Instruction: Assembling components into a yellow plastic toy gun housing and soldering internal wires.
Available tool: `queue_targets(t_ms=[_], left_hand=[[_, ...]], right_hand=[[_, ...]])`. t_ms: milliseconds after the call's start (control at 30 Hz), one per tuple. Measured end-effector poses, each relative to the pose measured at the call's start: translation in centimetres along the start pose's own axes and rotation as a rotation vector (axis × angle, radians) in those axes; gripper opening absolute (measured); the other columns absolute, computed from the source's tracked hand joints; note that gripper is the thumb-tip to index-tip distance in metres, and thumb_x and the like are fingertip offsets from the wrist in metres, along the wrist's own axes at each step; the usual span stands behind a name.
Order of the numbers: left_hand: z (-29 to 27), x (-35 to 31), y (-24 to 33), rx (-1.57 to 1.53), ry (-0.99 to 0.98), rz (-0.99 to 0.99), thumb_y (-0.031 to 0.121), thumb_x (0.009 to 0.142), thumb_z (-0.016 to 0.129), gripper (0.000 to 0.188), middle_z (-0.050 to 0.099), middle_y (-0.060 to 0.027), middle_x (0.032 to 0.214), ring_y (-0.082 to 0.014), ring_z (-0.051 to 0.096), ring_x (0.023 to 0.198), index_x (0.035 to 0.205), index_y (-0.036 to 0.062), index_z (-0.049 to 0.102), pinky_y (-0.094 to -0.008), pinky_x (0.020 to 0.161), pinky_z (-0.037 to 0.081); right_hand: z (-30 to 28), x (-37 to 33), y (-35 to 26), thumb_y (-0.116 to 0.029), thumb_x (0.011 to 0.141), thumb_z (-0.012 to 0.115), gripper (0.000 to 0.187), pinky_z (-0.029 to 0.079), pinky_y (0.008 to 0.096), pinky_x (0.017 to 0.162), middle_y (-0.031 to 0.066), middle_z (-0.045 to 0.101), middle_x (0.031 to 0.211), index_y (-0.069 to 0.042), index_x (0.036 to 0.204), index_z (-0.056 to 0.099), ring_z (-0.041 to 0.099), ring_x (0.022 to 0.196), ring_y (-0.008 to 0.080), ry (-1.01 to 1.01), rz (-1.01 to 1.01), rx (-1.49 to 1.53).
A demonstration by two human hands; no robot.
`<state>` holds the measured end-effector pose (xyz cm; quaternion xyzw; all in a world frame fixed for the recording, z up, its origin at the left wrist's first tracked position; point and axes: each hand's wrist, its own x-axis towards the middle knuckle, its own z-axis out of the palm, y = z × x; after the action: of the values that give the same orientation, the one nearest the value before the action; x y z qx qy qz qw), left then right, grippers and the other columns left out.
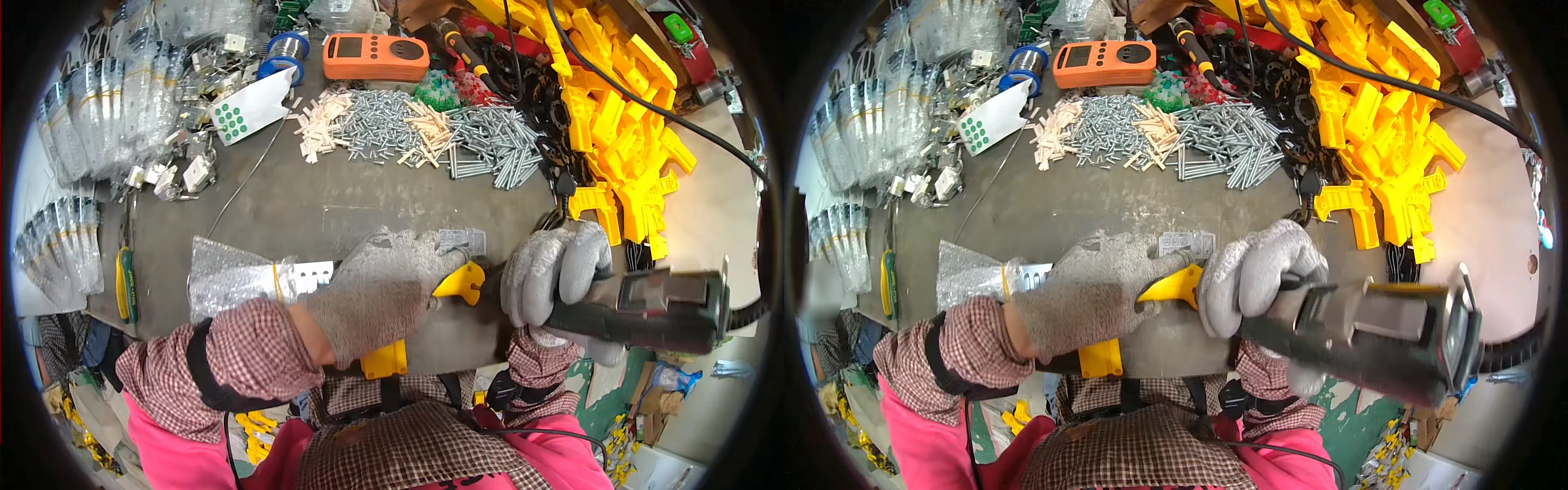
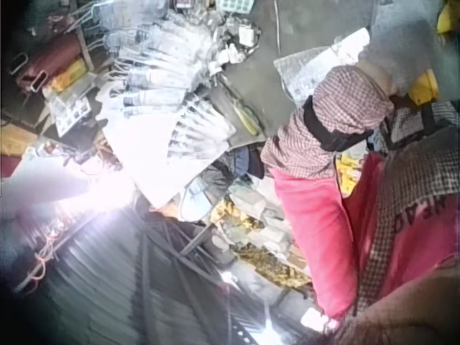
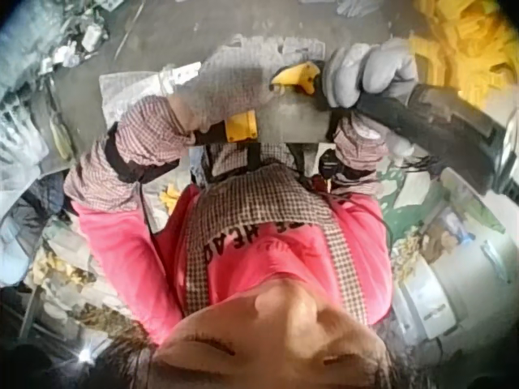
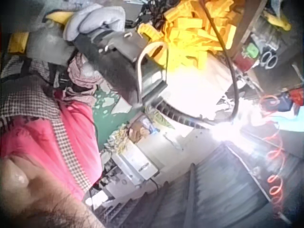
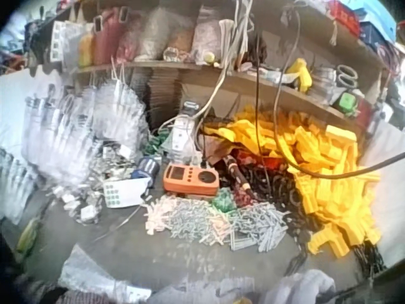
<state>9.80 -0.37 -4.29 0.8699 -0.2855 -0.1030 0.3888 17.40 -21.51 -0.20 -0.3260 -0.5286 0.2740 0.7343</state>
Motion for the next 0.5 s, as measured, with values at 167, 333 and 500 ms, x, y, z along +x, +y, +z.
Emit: queue_targets(t_ms=[167,333,500], left_hand=[[-1.0,-0.3,1.2,0.099,0.132,0.017,0.011,0.083,0.062,0.05,0.064,-0.0175,0.108,-0.0347,0.067,0.091,0.132,0.0058,0.056,-0.0448,0.08,0.052],[-0.5,-0.6,1.3,0.112,0.167,0.064,0.014,0.084,0.063,0.05,0.063,-0.0171,0.111,-0.0343,0.066,0.091,0.132,0.0046,0.056,-0.0437,0.081,0.051],[-0.7,-0.7,1.3,0.024,0.119,0.02,0.011,0.079,0.07,0.07,0.064,-0.0189,0.107,-0.0372,0.065,0.094,0.145,0.0133,0.048,-0.0449,0.082,0.053]], right_hand=[[2.3,-0.1,0.3,-0.048,0.069,0.091,0.069,0.049,0.0377,0.045,0.0146,0.063,0.074,-0.008,0.103,0.047,0.056,0.049,0.0247,0.266,-0.03,-0.258],[1.7,-2.8,-1.1,-0.045,0.084,0.076,0.067,0.046,0.0392,0.051,0.021,0.062,0.087,-0.008,0.126,0.041,0.057,0.059,0.025,0.397,-0.131,-0.206],[-1.0,-2.8,-1.5,-0.04,0.097,0.062,0.063,0.05,0.043,0.067,0.0257,0.064,0.11,-0.009,0.147,0.038,0.063,0.075,0.031,0.144,-0.143,-0.225]])
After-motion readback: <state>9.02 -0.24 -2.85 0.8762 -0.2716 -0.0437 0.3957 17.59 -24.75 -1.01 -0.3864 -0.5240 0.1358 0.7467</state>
